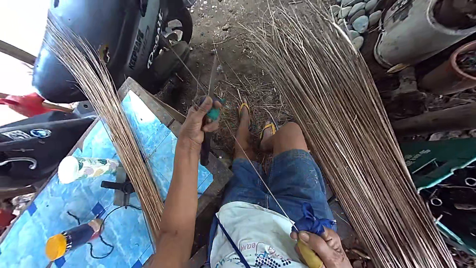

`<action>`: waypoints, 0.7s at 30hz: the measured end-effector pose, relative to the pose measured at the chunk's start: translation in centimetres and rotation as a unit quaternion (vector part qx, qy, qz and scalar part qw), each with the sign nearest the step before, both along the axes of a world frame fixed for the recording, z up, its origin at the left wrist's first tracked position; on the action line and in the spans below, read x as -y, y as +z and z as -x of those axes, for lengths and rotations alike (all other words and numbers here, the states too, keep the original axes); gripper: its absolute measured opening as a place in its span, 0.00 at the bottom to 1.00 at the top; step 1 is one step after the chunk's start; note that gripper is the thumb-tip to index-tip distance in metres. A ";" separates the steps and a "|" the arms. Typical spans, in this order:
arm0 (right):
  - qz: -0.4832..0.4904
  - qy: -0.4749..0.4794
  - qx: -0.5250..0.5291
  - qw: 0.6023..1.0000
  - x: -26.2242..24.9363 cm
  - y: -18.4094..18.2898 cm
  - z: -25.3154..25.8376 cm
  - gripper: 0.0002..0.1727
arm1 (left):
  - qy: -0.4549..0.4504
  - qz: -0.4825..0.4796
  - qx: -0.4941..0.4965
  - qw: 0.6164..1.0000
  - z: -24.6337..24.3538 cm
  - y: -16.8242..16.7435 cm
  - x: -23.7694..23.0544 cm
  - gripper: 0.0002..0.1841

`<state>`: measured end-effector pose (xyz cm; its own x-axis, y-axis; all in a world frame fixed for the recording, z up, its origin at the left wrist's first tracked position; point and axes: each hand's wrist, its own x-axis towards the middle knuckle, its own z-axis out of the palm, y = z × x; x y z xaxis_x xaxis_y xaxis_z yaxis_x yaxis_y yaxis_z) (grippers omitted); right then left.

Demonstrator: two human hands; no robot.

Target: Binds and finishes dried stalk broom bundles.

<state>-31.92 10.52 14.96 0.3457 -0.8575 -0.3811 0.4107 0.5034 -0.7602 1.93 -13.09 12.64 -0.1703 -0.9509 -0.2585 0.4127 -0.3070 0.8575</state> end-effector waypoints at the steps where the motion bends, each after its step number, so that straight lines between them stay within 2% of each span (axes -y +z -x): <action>1: -0.033 0.001 0.030 0.999 0.2 0.0 0.1 0.11 | 0.000 -0.009 -0.002 1.000 0.2 0.1 -0.2 0.14; 3: -0.131 -0.002 0.128 0.983 1.0 -0.3 0.4 0.14 | -0.048 -0.043 0.055 0.996 3.6 1.1 -2.6 0.12; 4: -0.174 -0.008 0.213 0.961 1.5 -0.6 0.4 0.15 | -0.102 -0.047 0.088 0.990 6.5 1.7 -4.9 0.11; 5: -0.203 -0.017 0.313 0.928 2.0 -1.0 0.3 0.16 | -0.174 -0.023 0.078 0.981 9.3 1.9 -7.1 0.13; 7: -0.224 -0.032 0.451 0.863 2.9 -1.5 0.0 0.16 | -0.279 0.028 -0.024 0.960 13.4 1.2 -10.9 0.15; 8: -0.226 -0.033 0.472 0.851 2.9 -1.3 -0.2 0.16 | -0.293 0.019 -0.083 0.952 14.3 0.9 -11.8 0.14; 10: -0.236 -0.015 0.451 0.861 2.4 -0.8 -0.1 0.16 | -0.267 -0.040 -0.116 0.956 13.6 1.5 -11.5 0.10; 12: -0.236 0.013 0.405 0.883 1.5 -0.5 0.4 0.17 | -0.193 -0.068 -0.050 0.978 11.1 2.1 -9.3 0.07; 14: -0.240 0.022 0.380 0.893 0.6 -0.2 0.8 0.15 | -0.122 -0.043 -0.002 0.992 7.6 1.7 -6.5 0.06; 17: -0.252 0.017 0.368 0.895 0.1 0.3 1.2 0.14 | -0.042 -0.001 -0.054 0.998 3.3 0.7 -2.0 0.15; 19: -0.270 -0.003 0.338 0.901 0.3 0.6 1.2 0.14 | -0.013 -0.022 -0.039 0.999 3.4 0.9 -1.4 0.16; 21: -0.254 -0.011 0.279 0.926 1.4 0.6 1.0 0.15 | -0.078 -0.061 0.039 0.994 7.0 1.8 -4.3 0.10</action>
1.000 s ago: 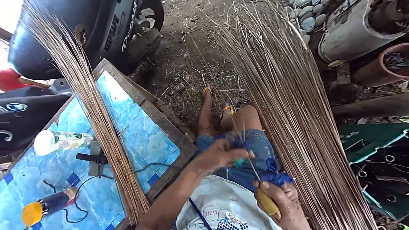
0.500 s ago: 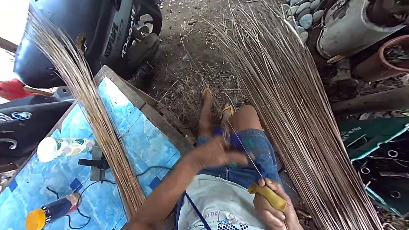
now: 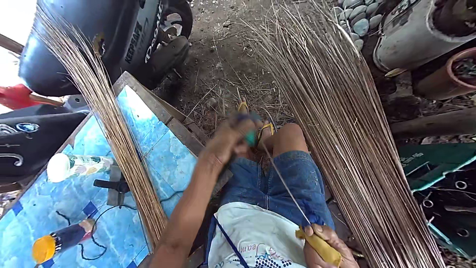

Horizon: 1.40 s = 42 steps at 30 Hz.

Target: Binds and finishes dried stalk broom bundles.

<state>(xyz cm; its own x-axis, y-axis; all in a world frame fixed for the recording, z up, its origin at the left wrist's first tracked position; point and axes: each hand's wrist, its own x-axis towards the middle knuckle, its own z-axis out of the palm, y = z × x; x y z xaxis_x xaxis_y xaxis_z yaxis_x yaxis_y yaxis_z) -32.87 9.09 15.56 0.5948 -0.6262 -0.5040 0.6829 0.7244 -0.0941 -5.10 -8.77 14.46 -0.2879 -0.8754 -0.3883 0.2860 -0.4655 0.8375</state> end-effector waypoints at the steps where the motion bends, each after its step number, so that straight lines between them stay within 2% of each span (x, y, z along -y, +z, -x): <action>1: 0.031 0.005 -0.055 0.998 0.6 0.0 -0.1 0.16 | -0.066 -0.011 0.011 0.998 2.5 0.3 -2.0 0.09; 3: 0.080 -0.001 -0.151 0.985 1.3 -0.1 -0.2 0.16 | -0.197 -0.002 -0.040 0.980 6.1 0.4 -5.4 0.10; 4: 0.093 -0.001 -0.170 0.981 1.3 -0.2 -0.1 0.15 | -0.211 -0.005 -0.064 0.975 6.5 0.4 -6.1 0.08; 7: 0.073 0.033 -0.124 0.989 -0.6 0.3 1.2 0.14 | -0.075 -0.030 -0.029 0.996 2.5 -0.8 -4.1 0.09; 10: 0.021 0.055 -0.029 0.998 -2.6 -0.2 2.4 0.14 | 0.054 -0.005 -0.089 0.995 -2.4 -2.2 -1.3 0.16; 12: 0.006 0.029 -0.017 0.999 -2.2 -0.4 1.8 0.14 | 0.043 -0.002 -0.112 0.993 -2.0 -1.5 -1.3 0.15; 15: 0.073 0.029 -0.086 0.993 1.1 0.2 -0.7 0.16 | -0.027 -0.011 -0.093 0.995 2.0 -0.4 -3.3 0.08; 17: 0.097 0.000 -0.008 0.995 3.6 0.0 -2.2 0.17 | -0.061 -0.012 -0.118 0.991 4.4 -0.1 -4.7 0.06; 19: 0.078 -0.030 0.078 0.993 5.2 -0.3 -3.2 0.17 | -0.069 -0.017 -0.168 0.983 5.4 0.0 -5.6 0.06; 21: 0.069 -0.033 0.106 0.991 5.7 -0.7 -3.4 0.17 | -0.075 -0.016 -0.202 0.976 5.3 -0.3 -5.8 0.07; 22: 0.072 -0.032 0.081 0.994 5.6 -0.8 -3.4 0.17 | -0.078 -0.015 -0.206 0.975 5.0 -0.6 -5.8 0.08; 24: 0.097 -0.035 -0.044 0.994 5.1 -0.4 -3.4 0.14 | -0.084 -0.013 -0.199 0.976 4.5 -1.2 -5.7 0.09; 26: 0.149 -0.046 -0.164 0.974 4.5 -0.3 -3.4 0.11 | -0.083 -0.019 -0.181 0.980 3.9 -1.5 -5.4 0.11; 29: 0.210 -0.049 -0.249 0.944 3.2 -0.5 -3.0 0.08 | -0.104 0.007 -0.138 0.985 2.5 -2.1 -4.1 0.12; 33: 0.213 -0.031 -0.285 0.934 1.0 -0.1 -2.5 0.08 | -0.078 0.090 -0.088 0.989 -0.3 -3.1 -1.8 0.10; 35: 0.218 -0.018 -0.298 0.929 -0.1 0.0 -1.9 0.08 | -0.037 0.105 -0.077 0.991 -2.2 -3.8 -0.1 0.11; 37: 0.220 -0.009 -0.314 0.924 -1.2 0.2 -1.3 0.09 | -0.028 0.120 -0.066 0.990 -5.0 -4.7 2.5 0.15; 40: 0.229 0.009 -0.338 0.913 -2.7 0.5 0.2 0.10 | -0.030 0.150 -0.020 0.988 -9.6 -4.9 6.5 0.16; 42: 0.229 0.020 -0.354 0.907 -3.8 0.7 1.5 0.10 | 0.011 0.165 0.014 0.986 -13.3 -4.8 9.0 0.16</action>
<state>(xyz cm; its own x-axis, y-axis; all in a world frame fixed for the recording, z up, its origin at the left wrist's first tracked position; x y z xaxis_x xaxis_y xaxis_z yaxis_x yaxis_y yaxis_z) -34.38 12.92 16.25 0.2518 -0.8511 -0.4607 0.3076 0.5217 -0.7958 8.16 -17.78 9.68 -0.2602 -0.9615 -0.0880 0.2675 -0.1594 0.9503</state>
